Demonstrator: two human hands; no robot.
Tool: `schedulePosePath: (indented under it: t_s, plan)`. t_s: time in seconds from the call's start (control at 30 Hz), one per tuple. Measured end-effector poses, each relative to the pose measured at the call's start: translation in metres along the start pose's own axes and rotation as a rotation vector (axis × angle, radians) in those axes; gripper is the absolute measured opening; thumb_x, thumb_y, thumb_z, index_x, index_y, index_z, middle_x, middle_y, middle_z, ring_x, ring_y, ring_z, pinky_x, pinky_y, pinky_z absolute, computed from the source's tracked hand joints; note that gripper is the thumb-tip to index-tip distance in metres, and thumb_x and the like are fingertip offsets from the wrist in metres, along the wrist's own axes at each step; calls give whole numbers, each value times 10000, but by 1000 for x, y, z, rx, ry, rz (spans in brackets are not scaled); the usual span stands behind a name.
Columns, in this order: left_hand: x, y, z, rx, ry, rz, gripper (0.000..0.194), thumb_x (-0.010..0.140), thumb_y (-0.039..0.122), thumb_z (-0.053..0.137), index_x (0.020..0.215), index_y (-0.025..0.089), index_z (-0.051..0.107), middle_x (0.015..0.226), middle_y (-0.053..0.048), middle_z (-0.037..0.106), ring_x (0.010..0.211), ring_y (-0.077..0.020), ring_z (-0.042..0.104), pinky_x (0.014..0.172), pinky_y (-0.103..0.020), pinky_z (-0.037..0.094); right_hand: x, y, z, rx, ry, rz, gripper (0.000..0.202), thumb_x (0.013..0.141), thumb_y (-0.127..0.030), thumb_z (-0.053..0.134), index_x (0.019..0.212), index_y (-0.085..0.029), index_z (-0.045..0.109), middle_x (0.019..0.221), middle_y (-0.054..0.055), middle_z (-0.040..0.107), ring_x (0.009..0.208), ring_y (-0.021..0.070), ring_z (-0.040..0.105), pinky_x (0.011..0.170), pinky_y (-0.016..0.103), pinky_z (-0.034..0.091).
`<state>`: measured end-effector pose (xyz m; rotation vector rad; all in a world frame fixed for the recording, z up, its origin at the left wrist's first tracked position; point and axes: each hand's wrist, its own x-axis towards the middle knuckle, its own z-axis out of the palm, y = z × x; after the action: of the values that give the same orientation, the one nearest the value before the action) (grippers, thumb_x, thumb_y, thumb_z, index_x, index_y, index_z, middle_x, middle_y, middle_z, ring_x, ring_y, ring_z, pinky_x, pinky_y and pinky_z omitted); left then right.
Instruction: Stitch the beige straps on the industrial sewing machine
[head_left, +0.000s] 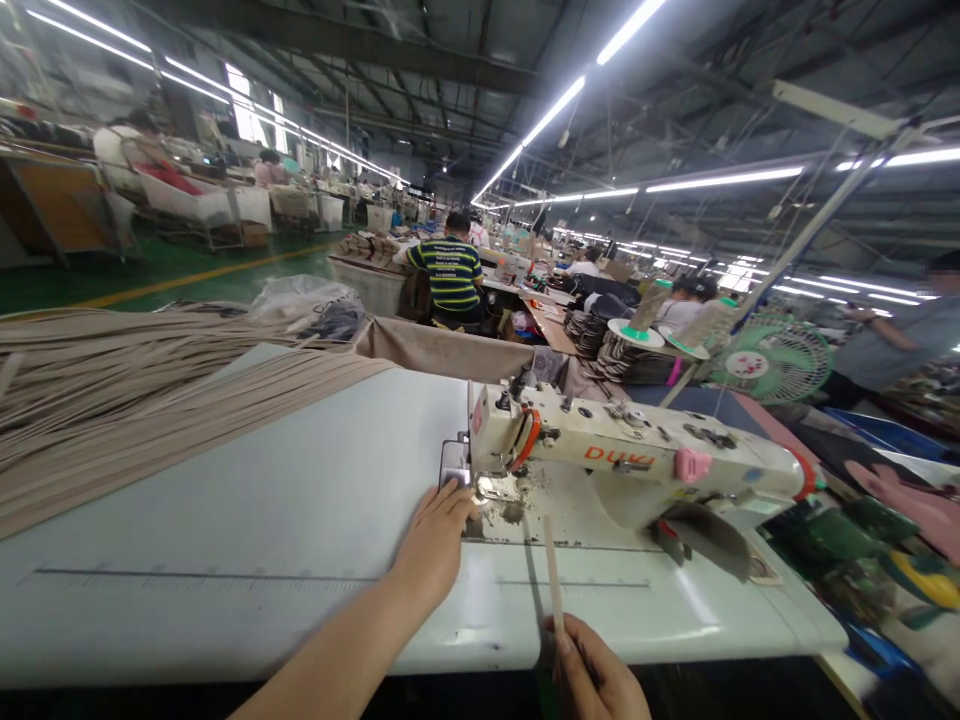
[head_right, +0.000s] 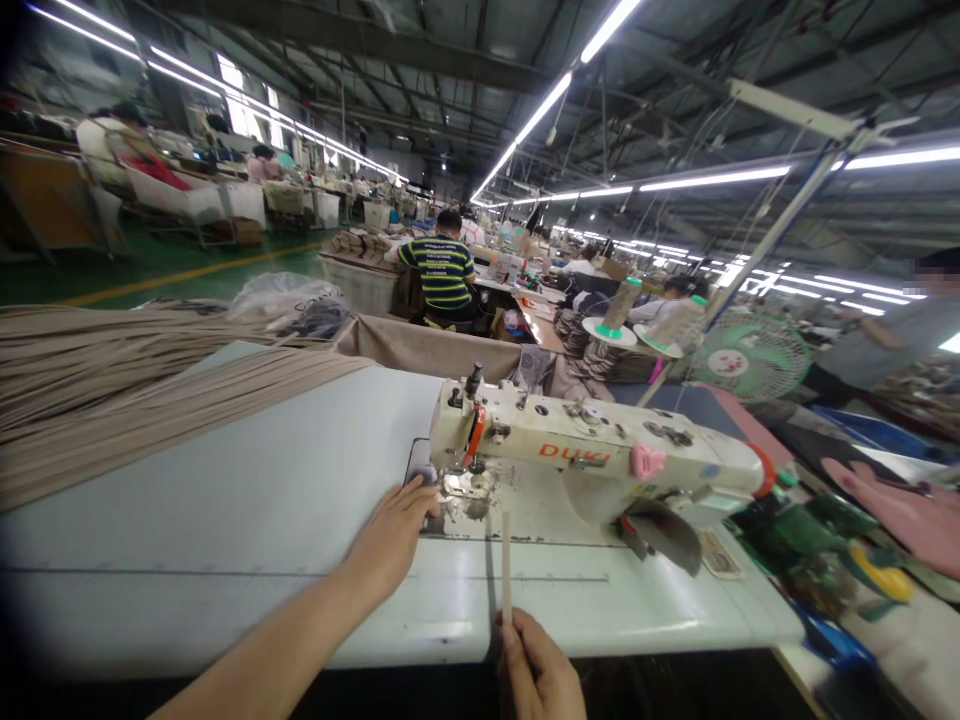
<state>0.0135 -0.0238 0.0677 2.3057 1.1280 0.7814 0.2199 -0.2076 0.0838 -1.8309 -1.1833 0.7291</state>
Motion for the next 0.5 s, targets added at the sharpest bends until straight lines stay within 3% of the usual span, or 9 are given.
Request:
schedulePosePath:
  t_s: [0.1,0.27,0.4,0.5]
  plan:
    - [0,1,0,0,-1,-18,473,885,-24,351,1116,256,655,1493,-8,587,1510,-257,376,1257,-547,252,1,-4,-2,-6,-46,1,556,889,-670,602,1096,-184,777,784,57,731,763,224,687,757,258,562]
    - [5,-5,4,-42,50,-46,321,890,44,454,1035,244,660,1398,-42,649,1462,-267,444,1246,-524,304,2,-14,2,-33,-84,-24,540,932,-648,548,1154,-202,757,779,52,717,790,229,688,765,261,563]
    - [27,-23,5,-39,38,-83,324,841,87,576,1124,220,658,1384,-91,638,1410,-265,498,1216,-464,369,6,-23,14,-69,-96,-104,530,960,-618,508,1206,-210,740,997,101,763,994,262,702,925,306,549]
    - [54,-36,2,-6,12,-101,391,842,124,595,1222,194,650,1384,-124,633,1379,-282,525,1196,-458,386,11,-32,28,-105,-134,-134,554,980,-576,474,1362,-214,649,1091,110,764,1068,258,703,975,326,535]
